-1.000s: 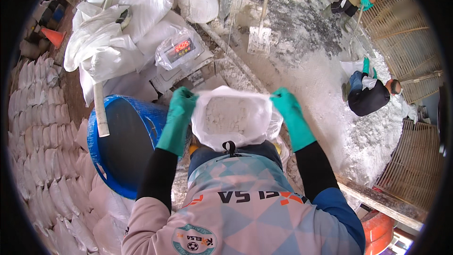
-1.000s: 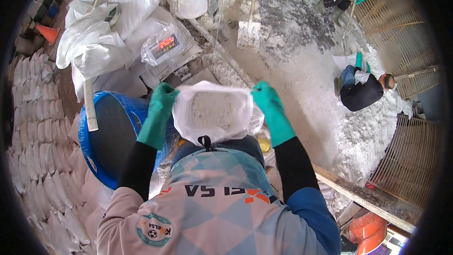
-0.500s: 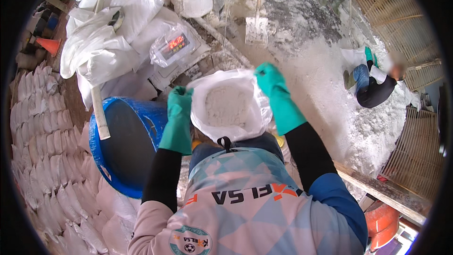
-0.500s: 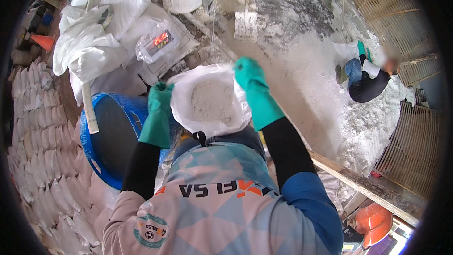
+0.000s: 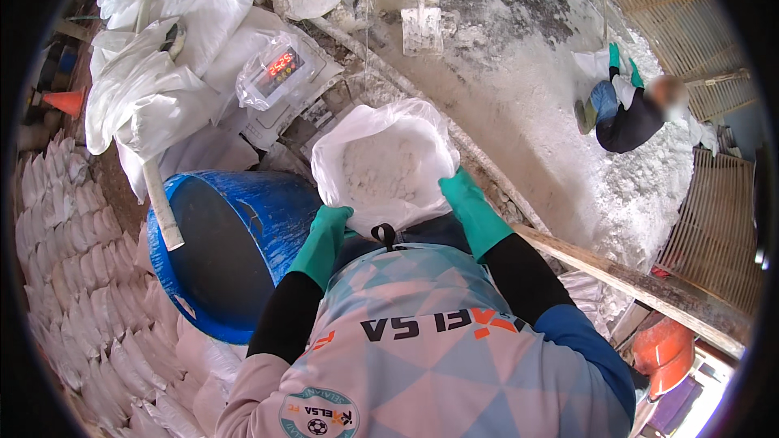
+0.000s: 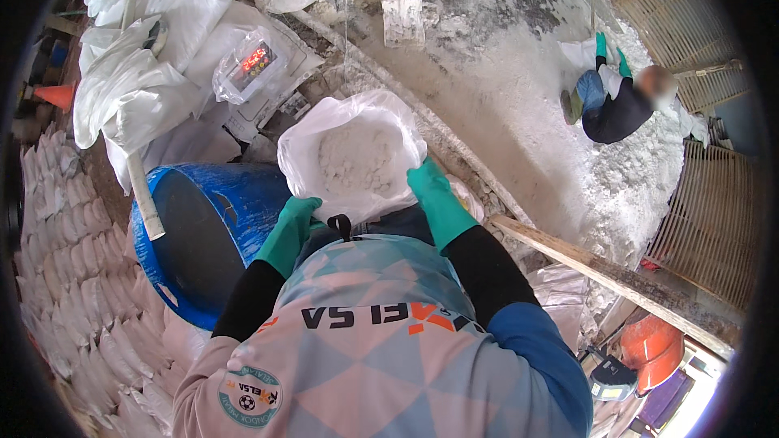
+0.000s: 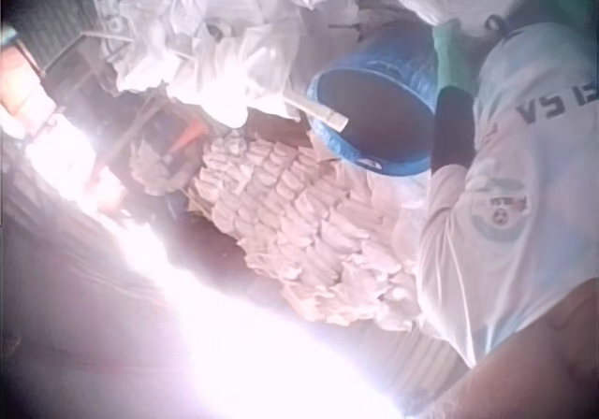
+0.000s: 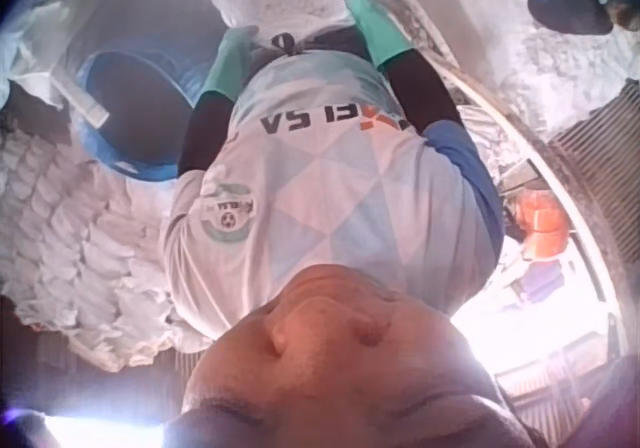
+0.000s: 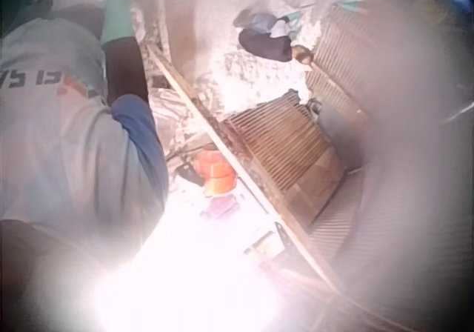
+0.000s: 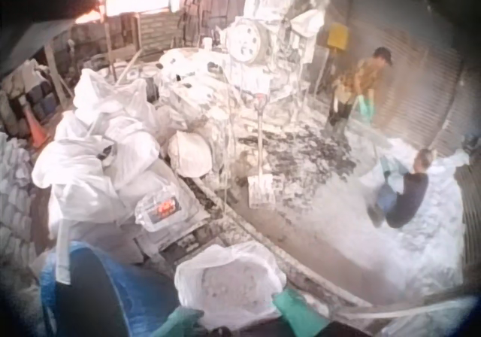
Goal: The person scoops white powder from a large pile on the floor into a white sack using a yellow scoop. They then place the filled sack onto a digital scale to weigh it. The person adjusts the sack and the scoop during the process. Other workers are visible in the background performing similar tasks.
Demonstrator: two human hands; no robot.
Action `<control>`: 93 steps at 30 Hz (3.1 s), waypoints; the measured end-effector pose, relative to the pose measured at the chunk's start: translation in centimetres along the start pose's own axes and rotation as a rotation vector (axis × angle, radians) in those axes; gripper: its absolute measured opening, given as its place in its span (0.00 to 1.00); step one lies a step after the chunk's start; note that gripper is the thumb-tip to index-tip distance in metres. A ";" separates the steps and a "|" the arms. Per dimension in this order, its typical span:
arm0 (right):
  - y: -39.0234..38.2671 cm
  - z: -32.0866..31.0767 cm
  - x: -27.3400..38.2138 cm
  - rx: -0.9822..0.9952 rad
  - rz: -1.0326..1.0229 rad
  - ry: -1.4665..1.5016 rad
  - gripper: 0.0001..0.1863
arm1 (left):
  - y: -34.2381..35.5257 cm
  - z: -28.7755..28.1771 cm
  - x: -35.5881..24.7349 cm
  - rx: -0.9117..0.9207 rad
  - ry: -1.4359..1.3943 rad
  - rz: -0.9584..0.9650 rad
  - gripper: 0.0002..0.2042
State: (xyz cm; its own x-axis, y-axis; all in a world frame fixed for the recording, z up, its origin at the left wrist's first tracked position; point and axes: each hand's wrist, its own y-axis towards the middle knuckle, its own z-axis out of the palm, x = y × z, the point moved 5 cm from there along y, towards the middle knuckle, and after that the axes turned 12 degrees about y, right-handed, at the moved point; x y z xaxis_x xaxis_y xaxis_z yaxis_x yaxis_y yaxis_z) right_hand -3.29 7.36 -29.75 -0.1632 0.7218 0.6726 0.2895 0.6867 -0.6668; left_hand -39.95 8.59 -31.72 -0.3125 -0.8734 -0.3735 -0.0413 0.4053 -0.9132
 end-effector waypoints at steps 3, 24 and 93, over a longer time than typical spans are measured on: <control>-2.3 -1.9 1.7 -0.109 -0.001 -0.284 0.36 | -3.5 -2.2 -0.7 -0.115 0.315 0.048 0.21; -7.9 -10.3 0.2 -0.116 -0.027 0.544 0.34 | -9.7 -11.0 -4.6 0.002 0.039 0.234 0.32; -1.5 0.7 -7.3 0.122 -0.077 -0.621 0.24 | -4.4 9.8 -6.6 0.340 1.081 0.662 0.19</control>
State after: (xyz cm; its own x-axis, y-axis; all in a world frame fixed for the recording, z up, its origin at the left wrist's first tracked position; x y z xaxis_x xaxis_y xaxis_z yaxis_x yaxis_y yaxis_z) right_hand -3.16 1.11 -33.84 -0.7062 0.5602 0.4330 0.1516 0.7170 -0.6804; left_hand -28.38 9.90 -26.86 -0.7857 0.1840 -0.5905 0.6025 0.4438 -0.6633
